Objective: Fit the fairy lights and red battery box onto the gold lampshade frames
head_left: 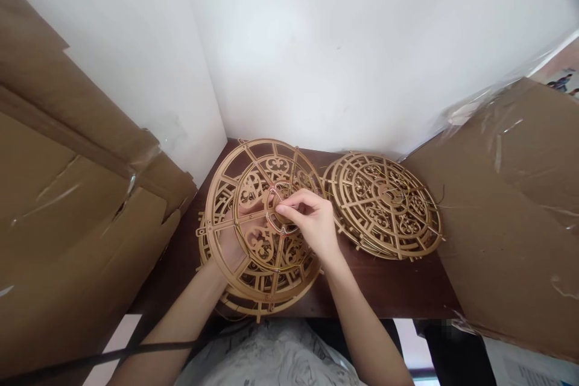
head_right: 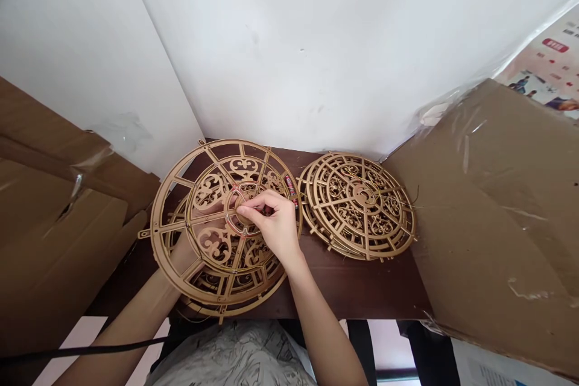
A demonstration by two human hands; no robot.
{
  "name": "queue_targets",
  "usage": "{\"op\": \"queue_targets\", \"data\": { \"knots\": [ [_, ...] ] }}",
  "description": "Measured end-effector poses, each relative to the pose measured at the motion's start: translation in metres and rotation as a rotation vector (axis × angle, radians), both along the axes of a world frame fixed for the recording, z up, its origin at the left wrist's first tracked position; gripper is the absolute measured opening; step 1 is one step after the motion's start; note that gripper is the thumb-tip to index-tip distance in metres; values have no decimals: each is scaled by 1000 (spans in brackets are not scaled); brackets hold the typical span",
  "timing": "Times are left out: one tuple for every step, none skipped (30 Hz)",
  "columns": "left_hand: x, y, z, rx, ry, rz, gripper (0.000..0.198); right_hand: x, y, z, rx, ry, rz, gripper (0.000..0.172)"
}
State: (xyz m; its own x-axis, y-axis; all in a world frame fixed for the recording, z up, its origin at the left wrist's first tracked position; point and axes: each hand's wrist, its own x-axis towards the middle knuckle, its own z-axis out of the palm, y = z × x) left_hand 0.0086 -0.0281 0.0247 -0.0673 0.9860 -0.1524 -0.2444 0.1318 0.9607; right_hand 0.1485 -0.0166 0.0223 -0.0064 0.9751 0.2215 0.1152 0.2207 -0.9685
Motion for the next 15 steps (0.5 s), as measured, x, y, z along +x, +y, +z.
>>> {"op": "queue_targets", "data": {
  "knots": [
    [0, 0, 0, -8, -7, 0, 31, -1, 0, -2, 12, 13, -6, 5],
    [1, 0, 1, -15, -11, -4, 31, -2, 0, -4, 28, 18, -13, 5],
    [2, 1, 0, -21, -15, -7, 31, -3, 0, -6, 47, 15, -21, 5],
    [3, 2, 0, -26, -19, -11, 31, -5, 0, -8, 65, 4, -30, 5],
    [5, 4, -1, -31, -22, -14, 31, -6, -1, -10, 82, -10, -39, 5],
    [7, 6, -2, -35, -25, -17, 32, -7, -1, -11, 97, -25, -49, 6],
    [9, 7, -4, -39, -27, -20, 33, -8, -2, -12, 109, -37, -57, 7],
    [11, 8, -5, -42, -29, -23, 35, -9, -3, -13, 123, -44, -64, 8],
    [13, 8, -6, -46, -30, -26, 36, -10, -3, -13, 137, -45, -71, 10],
    [15, 7, -7, -48, -31, -28, 36, -11, -4, -13, 150, -46, -78, 12],
    [17, 6, -7, -51, -31, -32, 36, -11, -4, -13, 159, -48, -83, 15],
    [18, 5, -7, -53, -32, -35, 36, -12, -5, -14, 162, -48, -88, 17],
    [18, 3, -7, -54, -32, -39, 36, -13, -5, -14, 160, -42, -95, 20],
    [19, 2, -7, -54, -32, -43, 36, -13, -4, -15, 156, -31, -107, 23],
    [19, 0, -6, -54, -32, -47, 36, -14, -4, -15, 152, -14, -124, 26]
  ]
}}
